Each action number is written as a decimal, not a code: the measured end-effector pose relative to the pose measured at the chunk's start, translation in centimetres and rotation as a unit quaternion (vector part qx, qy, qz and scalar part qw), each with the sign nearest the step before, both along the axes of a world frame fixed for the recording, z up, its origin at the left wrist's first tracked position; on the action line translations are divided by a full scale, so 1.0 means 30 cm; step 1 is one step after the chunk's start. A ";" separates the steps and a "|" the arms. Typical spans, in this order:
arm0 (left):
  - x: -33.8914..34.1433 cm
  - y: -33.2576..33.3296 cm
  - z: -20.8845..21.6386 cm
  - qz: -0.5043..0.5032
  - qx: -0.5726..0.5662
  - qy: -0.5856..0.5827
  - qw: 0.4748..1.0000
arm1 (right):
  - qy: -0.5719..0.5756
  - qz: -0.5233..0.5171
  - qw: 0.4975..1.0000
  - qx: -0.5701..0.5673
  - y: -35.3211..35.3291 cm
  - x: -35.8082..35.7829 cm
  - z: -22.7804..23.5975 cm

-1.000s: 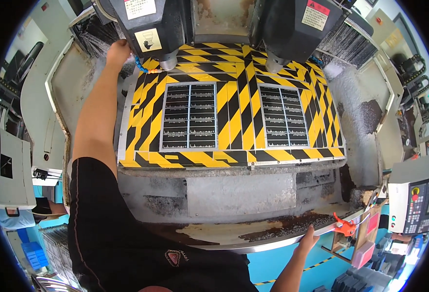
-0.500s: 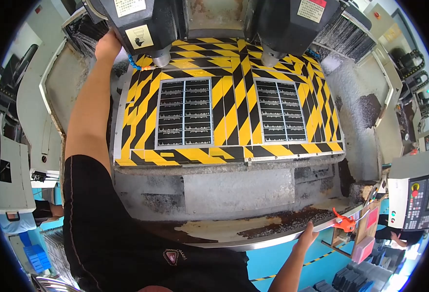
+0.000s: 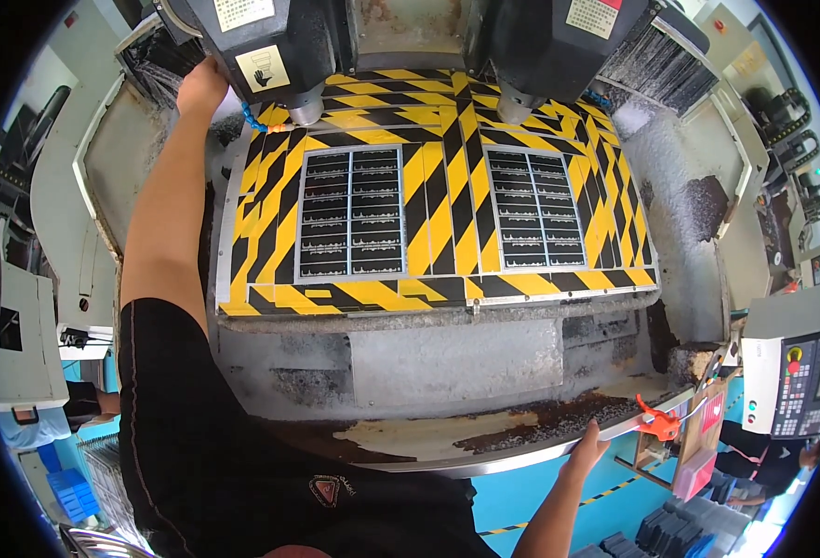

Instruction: The person picks up a workpiece, places it onto the machine bed, and secures it with tape. They then spray the workpiece with a nozzle, press buttons on the control panel, and touch the surface before pressing more buttons.

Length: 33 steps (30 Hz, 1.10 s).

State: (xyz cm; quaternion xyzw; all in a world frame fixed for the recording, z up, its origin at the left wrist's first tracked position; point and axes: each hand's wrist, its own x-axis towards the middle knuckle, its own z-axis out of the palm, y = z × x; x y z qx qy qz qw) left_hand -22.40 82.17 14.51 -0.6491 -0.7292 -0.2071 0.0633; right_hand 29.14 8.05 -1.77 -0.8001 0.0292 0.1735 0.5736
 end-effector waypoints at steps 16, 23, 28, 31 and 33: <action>0.006 -0.006 -0.010 0.008 -0.003 -0.018 1.000 | 0.009 -0.010 1.000 0.028 0.014 -0.010 0.005; -0.005 0.001 0.000 0.009 -0.018 -0.003 1.000 | -0.005 -0.001 1.000 0.029 0.032 -0.022 0.016; -0.022 -0.001 -0.034 -0.013 0.031 -0.006 0.999 | -0.001 0.007 0.999 0.033 0.039 -0.030 0.028; -0.022 0.002 -0.026 -0.008 0.001 -0.016 1.000 | 0.004 -0.001 1.000 0.028 0.040 -0.031 0.031; -0.026 0.003 -0.028 -0.006 -0.005 -0.020 1.000 | 0.009 -0.006 1.000 0.024 0.042 -0.028 0.029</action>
